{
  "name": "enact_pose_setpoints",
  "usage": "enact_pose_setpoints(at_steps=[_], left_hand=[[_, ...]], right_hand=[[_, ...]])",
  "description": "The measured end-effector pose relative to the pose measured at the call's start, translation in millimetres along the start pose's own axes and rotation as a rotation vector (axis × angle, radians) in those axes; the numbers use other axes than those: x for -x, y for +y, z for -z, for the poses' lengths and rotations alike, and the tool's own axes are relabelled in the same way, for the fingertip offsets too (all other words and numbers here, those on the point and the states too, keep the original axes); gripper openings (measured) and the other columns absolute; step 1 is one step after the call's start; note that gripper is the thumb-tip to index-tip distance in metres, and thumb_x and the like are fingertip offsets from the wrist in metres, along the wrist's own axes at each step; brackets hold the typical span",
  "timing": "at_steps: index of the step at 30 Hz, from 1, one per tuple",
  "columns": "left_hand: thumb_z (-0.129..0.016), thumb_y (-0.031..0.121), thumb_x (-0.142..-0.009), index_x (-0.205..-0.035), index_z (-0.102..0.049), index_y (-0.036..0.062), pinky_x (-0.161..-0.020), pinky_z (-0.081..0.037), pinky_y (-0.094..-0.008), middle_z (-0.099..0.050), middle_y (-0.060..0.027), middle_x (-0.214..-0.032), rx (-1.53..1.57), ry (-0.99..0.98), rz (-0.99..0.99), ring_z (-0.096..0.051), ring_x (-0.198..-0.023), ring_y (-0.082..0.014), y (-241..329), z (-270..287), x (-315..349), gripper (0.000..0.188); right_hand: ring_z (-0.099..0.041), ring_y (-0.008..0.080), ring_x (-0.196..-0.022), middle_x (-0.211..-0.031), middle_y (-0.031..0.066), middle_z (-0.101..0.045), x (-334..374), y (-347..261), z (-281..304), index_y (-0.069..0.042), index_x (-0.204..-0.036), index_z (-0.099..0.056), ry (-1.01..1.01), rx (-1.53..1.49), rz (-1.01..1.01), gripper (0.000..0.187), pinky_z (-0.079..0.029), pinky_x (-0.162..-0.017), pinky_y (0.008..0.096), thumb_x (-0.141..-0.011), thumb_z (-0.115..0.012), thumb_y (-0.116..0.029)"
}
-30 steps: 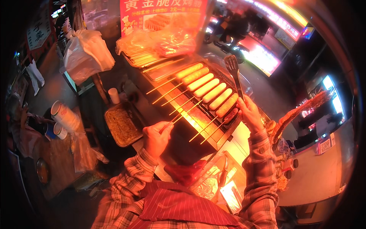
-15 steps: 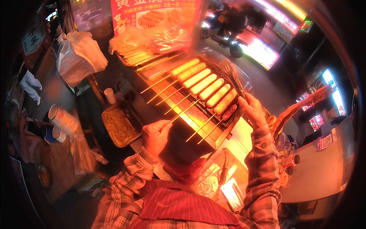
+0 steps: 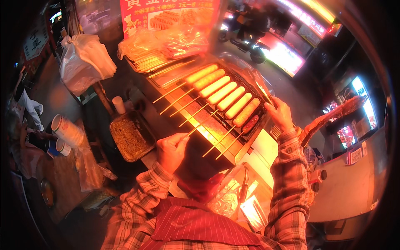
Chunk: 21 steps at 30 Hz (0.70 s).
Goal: The person prepares and grills sausages on a street food cart. They use a knife to score the sausages, place them on skewers, and arrange them on a rotating grill. The person also uses tongs to adjust the sausages during cooking.
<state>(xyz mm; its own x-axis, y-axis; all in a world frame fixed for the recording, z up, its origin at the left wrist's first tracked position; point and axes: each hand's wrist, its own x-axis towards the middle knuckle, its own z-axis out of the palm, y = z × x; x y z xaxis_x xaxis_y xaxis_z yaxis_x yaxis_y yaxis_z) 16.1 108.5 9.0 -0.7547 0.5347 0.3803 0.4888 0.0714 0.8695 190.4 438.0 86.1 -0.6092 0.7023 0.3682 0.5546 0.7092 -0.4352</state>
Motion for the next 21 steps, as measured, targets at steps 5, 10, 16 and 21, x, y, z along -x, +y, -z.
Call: enact_pose_setpoints(at_steps=[5,10,16,21], left_hand=[[-0.068,0.005,-0.085,-0.089,-0.070,-0.0034,-0.062,-0.053,-0.0322,-0.069,-0.0203,-0.079,0.018,0.006,0.011,-0.071,-0.072,-0.0279,1,4,2,0.010],[-0.068,0.005,-0.085,-0.089,-0.070,-0.0031,-0.062,-0.053,-0.0322,-0.069,-0.0203,-0.080,0.014,-0.005,0.010,-0.071,-0.072,-0.0281,2,3,-1,0.009],[-0.068,0.006,-0.084,-0.088,-0.070,-0.0031,-0.063,-0.053,-0.0328,-0.069,-0.0200,-0.080,0.005,-0.010,-0.006,-0.071,-0.072,-0.0293,4,1,-3,0.010],[-0.068,0.006,-0.085,-0.088,-0.070,-0.0025,-0.063,-0.053,-0.0329,-0.069,-0.0201,-0.080,0.007,-0.009,-0.005,-0.071,-0.073,-0.0297,1,0,-2,0.010]], right_hand=[[-0.066,0.0375,-0.096,-0.100,0.0229,-0.068,-5,-1,4,-0.002,-0.114,-0.066,0.012,-0.002,-0.012,0.045,-0.050,-0.082,0.0414,-0.082,-0.068,-0.035],[-0.067,0.0373,-0.096,-0.100,0.0229,-0.069,-4,3,2,-0.002,-0.115,-0.065,-0.009,-0.014,-0.039,0.047,-0.050,-0.082,0.0411,-0.082,-0.068,-0.035],[-0.067,0.0370,-0.096,-0.101,0.0231,-0.069,-2,2,-1,-0.002,-0.116,-0.065,-0.018,-0.040,-0.035,0.048,-0.050,-0.083,0.0410,-0.081,-0.069,-0.035],[-0.066,0.0359,-0.095,-0.101,0.0161,-0.070,-3,-5,0,-0.010,-0.116,-0.067,0.022,0.186,-0.035,0.042,-0.051,-0.081,0.0429,-0.081,-0.070,-0.033]])
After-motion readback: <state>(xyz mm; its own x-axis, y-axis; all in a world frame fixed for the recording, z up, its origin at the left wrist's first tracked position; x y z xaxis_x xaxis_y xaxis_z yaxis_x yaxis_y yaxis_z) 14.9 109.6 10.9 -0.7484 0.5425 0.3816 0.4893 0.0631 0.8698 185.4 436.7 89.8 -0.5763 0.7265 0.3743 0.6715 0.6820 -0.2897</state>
